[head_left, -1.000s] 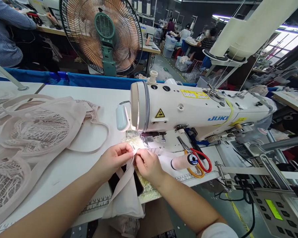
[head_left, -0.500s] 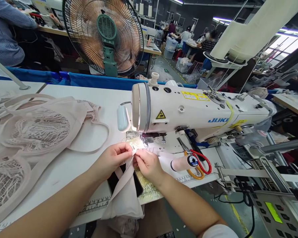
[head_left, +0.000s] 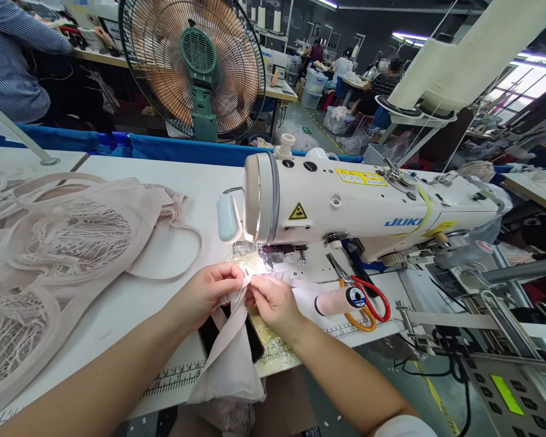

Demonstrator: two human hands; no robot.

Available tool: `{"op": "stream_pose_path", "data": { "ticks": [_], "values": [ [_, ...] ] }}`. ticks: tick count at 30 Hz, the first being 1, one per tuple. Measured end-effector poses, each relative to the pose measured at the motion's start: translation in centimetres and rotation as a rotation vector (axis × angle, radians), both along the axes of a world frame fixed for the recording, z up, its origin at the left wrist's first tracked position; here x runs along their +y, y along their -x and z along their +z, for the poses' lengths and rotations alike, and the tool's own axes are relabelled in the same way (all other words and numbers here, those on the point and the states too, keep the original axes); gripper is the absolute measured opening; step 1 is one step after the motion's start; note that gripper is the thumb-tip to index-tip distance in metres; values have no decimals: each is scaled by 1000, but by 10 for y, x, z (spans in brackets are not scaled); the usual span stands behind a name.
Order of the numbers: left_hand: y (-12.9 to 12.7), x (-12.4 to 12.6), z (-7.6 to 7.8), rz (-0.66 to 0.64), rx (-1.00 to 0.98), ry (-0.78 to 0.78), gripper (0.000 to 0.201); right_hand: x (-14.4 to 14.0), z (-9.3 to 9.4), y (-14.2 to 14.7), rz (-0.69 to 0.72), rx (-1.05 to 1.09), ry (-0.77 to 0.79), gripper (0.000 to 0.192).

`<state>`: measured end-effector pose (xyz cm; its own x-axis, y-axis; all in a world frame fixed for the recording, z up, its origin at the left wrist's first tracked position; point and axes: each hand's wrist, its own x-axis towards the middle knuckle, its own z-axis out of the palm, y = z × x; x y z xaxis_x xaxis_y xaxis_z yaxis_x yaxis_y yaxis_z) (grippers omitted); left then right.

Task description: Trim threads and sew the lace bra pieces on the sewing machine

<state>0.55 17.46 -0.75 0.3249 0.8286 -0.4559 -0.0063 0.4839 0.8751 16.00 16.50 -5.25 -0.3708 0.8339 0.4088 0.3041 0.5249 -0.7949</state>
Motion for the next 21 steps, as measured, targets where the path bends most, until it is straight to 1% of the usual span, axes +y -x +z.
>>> {"op": "stream_pose_path", "data": {
  "ticks": [11,15,19,21],
  "values": [
    [3,1,-3,-44,-67,70,19,0,-2,-1,-8,8,-52,19],
    [2,1,-1,-32,-61,66,19,1,-1,0,-21,12,-79,19],
    [2,1,-1,-19,-77,103,22,0,1,2,-29,4,-69,19],
    [2,1,-1,-12,-79,96,23,0,2,3,-33,15,-56,18]
  ]
}}
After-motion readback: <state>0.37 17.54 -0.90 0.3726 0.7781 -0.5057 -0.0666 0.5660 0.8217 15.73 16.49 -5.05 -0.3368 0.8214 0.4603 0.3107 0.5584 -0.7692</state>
